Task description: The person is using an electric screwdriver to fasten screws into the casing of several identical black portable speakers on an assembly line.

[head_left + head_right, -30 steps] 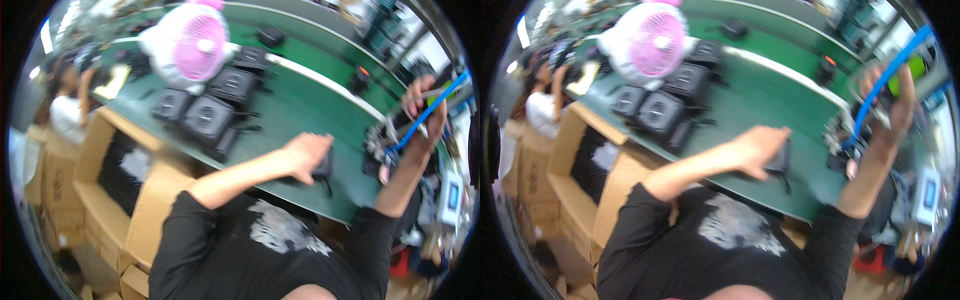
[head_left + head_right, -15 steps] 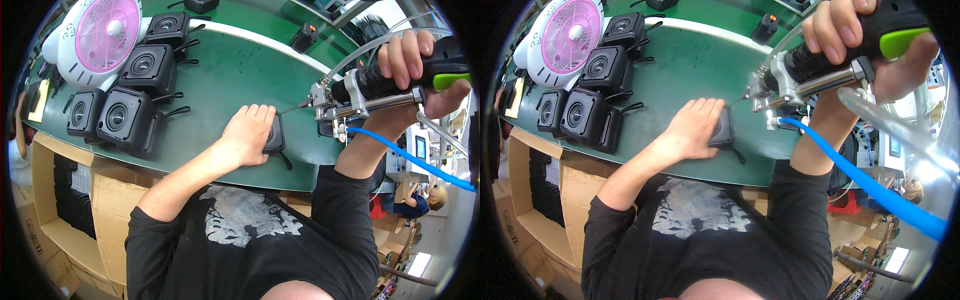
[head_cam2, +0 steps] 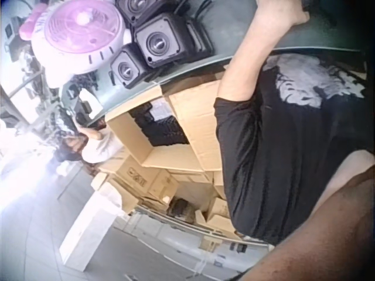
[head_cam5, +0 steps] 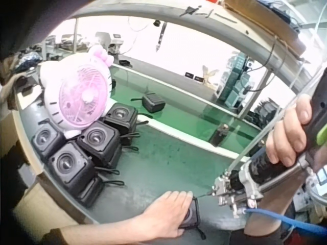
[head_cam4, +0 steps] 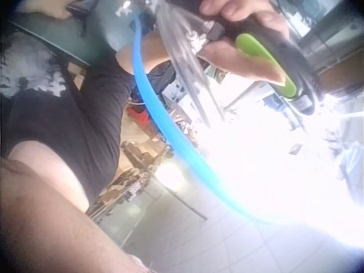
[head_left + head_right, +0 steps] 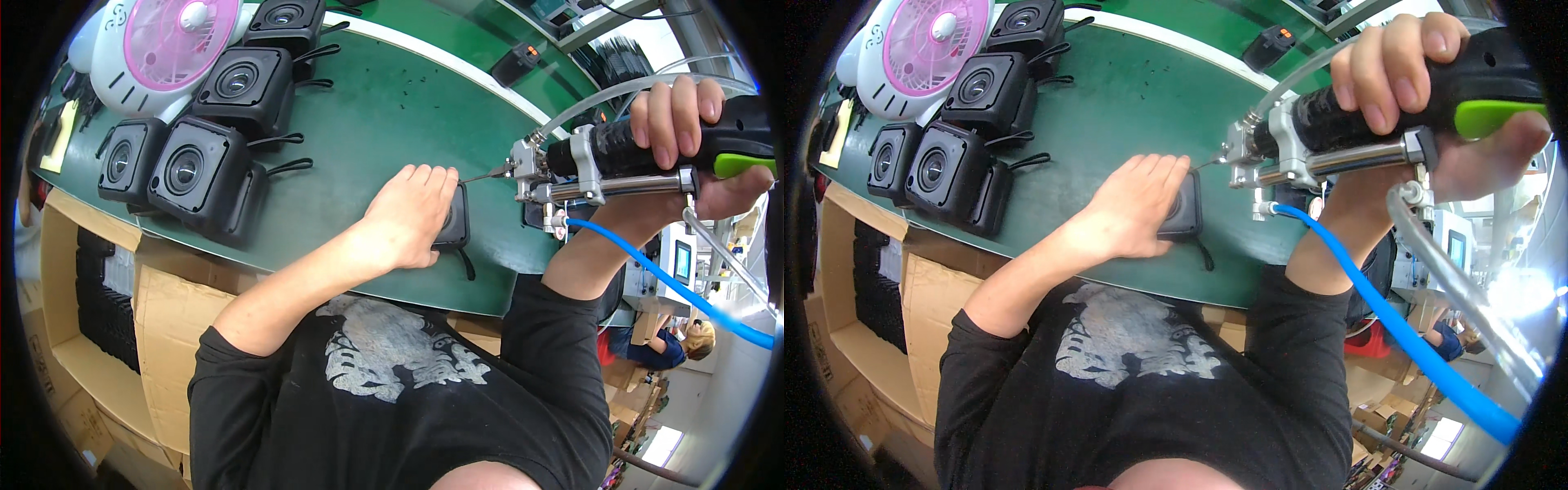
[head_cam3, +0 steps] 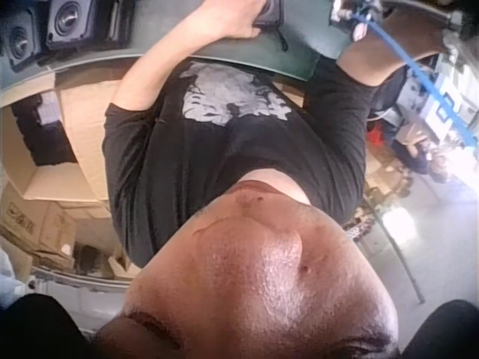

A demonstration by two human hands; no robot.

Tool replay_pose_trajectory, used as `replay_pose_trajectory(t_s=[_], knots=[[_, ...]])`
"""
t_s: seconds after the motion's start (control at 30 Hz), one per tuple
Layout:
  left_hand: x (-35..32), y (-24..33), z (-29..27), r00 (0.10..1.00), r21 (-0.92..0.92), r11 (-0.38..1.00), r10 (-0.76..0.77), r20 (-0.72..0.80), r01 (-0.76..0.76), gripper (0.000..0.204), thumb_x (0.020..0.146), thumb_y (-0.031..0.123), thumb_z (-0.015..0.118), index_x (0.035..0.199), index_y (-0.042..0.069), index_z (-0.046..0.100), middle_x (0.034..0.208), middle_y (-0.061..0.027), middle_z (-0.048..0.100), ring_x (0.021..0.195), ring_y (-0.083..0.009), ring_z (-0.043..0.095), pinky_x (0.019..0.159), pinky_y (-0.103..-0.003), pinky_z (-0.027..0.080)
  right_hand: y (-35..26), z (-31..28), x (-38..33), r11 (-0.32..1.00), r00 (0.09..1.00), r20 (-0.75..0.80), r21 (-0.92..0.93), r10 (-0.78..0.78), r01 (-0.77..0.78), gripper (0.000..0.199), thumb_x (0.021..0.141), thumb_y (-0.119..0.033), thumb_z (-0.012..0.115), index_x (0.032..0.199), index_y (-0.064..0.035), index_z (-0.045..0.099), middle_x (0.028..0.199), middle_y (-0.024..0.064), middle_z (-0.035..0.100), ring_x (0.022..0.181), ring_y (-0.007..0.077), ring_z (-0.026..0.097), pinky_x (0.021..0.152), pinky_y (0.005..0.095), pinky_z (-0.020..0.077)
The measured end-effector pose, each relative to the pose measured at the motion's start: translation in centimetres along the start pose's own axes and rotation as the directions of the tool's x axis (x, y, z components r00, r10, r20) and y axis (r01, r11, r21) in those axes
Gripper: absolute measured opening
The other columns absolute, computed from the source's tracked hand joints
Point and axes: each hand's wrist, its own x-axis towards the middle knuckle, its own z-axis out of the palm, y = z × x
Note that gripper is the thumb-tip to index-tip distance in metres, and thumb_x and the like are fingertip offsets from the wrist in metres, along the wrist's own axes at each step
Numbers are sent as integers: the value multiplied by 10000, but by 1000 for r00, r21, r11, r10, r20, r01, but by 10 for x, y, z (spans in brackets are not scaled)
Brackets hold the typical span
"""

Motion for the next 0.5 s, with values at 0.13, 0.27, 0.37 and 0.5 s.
replay_pose_trajectory(t_s=[0.13,0.27,0.37,0.5], knots=[[-2,-1,1,1000,-57,998,-1,-14,0,967,606,363,796,1331,-133,393,1105,-169,528,1059,-285,516,976,-359,401,18,2,-4,1000,998,65,23,5,-7,632,853,-658,568,1038,-56,518,780,28,522,613,138,518,636,307,400],[-3,0,3,1000,-88,996,8,-20,-10,1008,586,322,809,1348,-154,352,1145,-212,525,1090,-331,515,1009,-395,390,38,1,-16,999,998,60,33,8,-10,558,910,-587,531,1041,-45,514,770,34,526,610,139,512,623,318,401],[-2,0,2,1000,-75,997,19,-19,-20,1000,578,329,814,1335,-151,370,1141,-205,532,1072,-322,520,993,-389,396,45,-5,-26,998,996,-90,70,-3,9,498,935,-516,521,1027,-27,522,768,52,529,588,142,493,618,325,402],[-2,1,0,1000,-49,999,14,-15,-15,1003,563,345,825,1326,-136,387,1124,-188,539,1058,-309,524,974,-376,404,43,-2,-23,996,1000,-25,83,-16,18,501,938,-511,504,1037,-20,529,769,63,537,582,167,502,604,340,401]])
